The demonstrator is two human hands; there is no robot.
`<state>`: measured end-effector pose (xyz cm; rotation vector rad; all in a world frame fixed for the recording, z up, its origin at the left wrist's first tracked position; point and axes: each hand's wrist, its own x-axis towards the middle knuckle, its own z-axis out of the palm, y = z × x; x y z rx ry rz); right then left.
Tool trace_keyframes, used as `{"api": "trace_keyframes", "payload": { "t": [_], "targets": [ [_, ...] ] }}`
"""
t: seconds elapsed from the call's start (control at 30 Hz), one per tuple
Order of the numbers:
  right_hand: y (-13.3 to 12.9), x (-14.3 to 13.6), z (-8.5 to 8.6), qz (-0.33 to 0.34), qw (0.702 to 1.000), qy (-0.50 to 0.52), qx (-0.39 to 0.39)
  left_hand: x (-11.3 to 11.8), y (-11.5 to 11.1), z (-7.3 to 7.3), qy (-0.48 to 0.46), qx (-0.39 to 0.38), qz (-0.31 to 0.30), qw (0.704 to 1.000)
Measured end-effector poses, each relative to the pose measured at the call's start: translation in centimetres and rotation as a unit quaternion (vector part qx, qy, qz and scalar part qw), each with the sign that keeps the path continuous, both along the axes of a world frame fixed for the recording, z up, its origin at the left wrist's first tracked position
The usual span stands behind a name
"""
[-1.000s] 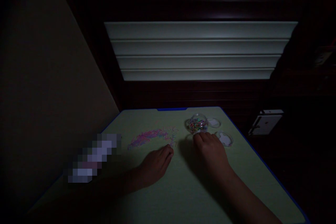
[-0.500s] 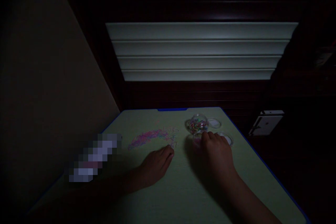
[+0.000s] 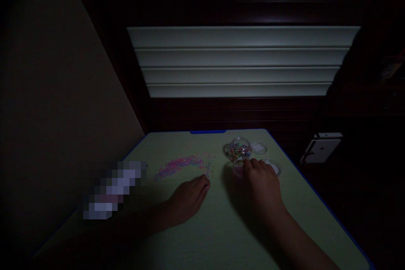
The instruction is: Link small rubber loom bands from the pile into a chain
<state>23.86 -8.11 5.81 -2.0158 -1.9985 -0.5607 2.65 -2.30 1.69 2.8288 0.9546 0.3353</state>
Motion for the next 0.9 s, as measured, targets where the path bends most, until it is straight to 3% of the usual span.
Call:
{"api": "trace_keyframes", "payload": {
  "t": [0.23,0.6,0.9],
  "targets": [
    [0.1,0.1,-0.2,0.026,0.999,0.029,0.016,0.1,0.1,-0.1,0.008,0.004,0.004,1.000],
    [0.3,-1.0,-1.0,0.220,0.974,0.060,0.003,0.1,0.1,0.0,-0.008,0.005,-0.013,1.000],
    [0.2,-1.3,-0.6,0.285,0.957,0.037,-0.033,-0.9,1.0,0.2,-0.023,0.011,-0.016,1.000]
  ]
}}
